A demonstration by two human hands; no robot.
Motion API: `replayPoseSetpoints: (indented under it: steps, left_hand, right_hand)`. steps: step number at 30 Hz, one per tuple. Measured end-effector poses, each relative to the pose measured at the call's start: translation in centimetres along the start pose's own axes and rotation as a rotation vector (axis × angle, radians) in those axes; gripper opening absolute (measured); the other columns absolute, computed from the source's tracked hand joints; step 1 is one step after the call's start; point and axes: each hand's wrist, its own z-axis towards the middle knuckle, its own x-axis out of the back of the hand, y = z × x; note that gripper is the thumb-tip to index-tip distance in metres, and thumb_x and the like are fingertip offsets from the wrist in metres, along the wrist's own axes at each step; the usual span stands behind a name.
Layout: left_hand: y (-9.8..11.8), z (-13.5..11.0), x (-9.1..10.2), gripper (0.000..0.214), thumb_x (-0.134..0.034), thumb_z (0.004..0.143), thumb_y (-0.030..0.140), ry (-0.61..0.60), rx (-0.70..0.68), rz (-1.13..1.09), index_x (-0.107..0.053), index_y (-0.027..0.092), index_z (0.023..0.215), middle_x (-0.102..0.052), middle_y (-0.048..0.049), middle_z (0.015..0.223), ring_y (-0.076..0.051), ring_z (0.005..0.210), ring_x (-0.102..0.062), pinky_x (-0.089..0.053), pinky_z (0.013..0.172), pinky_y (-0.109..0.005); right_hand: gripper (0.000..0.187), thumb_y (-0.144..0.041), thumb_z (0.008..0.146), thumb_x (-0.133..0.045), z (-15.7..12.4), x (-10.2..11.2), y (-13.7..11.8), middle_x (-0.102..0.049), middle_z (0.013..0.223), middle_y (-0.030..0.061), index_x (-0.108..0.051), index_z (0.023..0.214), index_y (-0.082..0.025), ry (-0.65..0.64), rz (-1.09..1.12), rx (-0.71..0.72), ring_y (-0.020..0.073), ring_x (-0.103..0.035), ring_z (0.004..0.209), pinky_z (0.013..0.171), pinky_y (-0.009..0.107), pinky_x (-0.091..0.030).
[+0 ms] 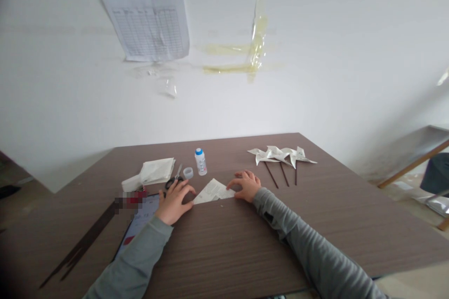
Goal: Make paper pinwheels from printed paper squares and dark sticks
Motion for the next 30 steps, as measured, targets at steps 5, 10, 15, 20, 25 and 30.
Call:
replayPoseSetpoints:
  steps: [5,10,15,20,25,30]
  left_hand:
    - [-0.5,-0.2,0.4,0.028,-0.082,0.108,0.027,-0.007,0.021,0.019,-0.091,0.038,0.132,-0.062,-0.0078,0.205,-0.054,0.199,-0.039,-0.033,0.151,-0.101]
    - [-0.5,-0.2,0.4,0.028,-0.083,0.106,0.024,0.012,0.011,0.029,-0.091,0.039,0.129,-0.066,-0.0070,0.201,-0.053,0.197,-0.042,-0.035,0.150,-0.101]
    - [0.0,-0.3,0.4,0.036,-0.083,0.106,0.023,0.018,0.011,0.038,-0.095,0.040,0.135,-0.071,-0.0074,0.198,-0.053,0.196,-0.044,-0.034,0.152,-0.098]
    - [0.9,-0.3,0.2,0.047,-0.080,0.109,0.025,0.016,0.002,0.040,-0.097,0.038,0.151,-0.071,-0.0119,0.197,-0.051,0.194,-0.049,-0.036,0.155,-0.092]
    - [1.6,-0.3,-0.4,0.047,-0.081,0.110,0.032,0.047,-0.023,0.019,-0.099,0.038,0.153,-0.077,-0.0138,0.191,-0.053,0.190,-0.055,-0.042,0.153,-0.089]
    - [2.5,-0.6,-0.1,0.043,-0.079,0.111,0.029,0.065,0.000,0.016,-0.101,0.036,0.148,-0.081,-0.0140,0.186,-0.052,0.188,-0.057,-0.044,0.153,-0.088]
  right_hand:
    - [0.068,-0.021,0.092,-0.088,0.1,0.2,0.4,-0.063,0.200,0.0022,-0.098,0.151,-0.053,-0.026,-0.001,0.002,0.0541,-0.037,0.194,0.152,0.089,-0.035]
    - [0.073,-0.019,0.091,-0.085,0.0,0.7,0.8,-0.062,0.202,0.0019,-0.097,0.154,-0.054,-0.051,0.003,0.026,0.0551,-0.037,0.196,0.153,0.090,-0.033]
    - [0.076,-0.015,0.093,-0.077,-0.2,0.7,0.9,-0.062,0.203,-0.0014,-0.097,0.155,-0.054,-0.065,0.018,0.020,0.0519,-0.040,0.196,0.156,0.086,-0.032]
    - [0.055,-0.025,0.107,-0.078,-0.3,0.3,0.6,-0.068,0.197,0.0010,-0.100,0.150,-0.050,0.004,0.037,-0.001,0.0507,-0.046,0.192,0.157,0.081,-0.034]
    - [0.050,-0.037,0.108,-0.085,-0.1,-0.6,0.5,-0.070,0.194,0.0046,-0.097,0.155,-0.049,0.049,0.022,0.038,0.0512,-0.043,0.192,0.155,0.081,-0.037]
    - [0.060,-0.035,0.105,-0.088,0.3,-1.3,0.8,-0.077,0.183,0.0094,-0.093,0.164,-0.043,0.109,0.036,0.070,0.0482,-0.052,0.183,0.151,0.076,-0.043]
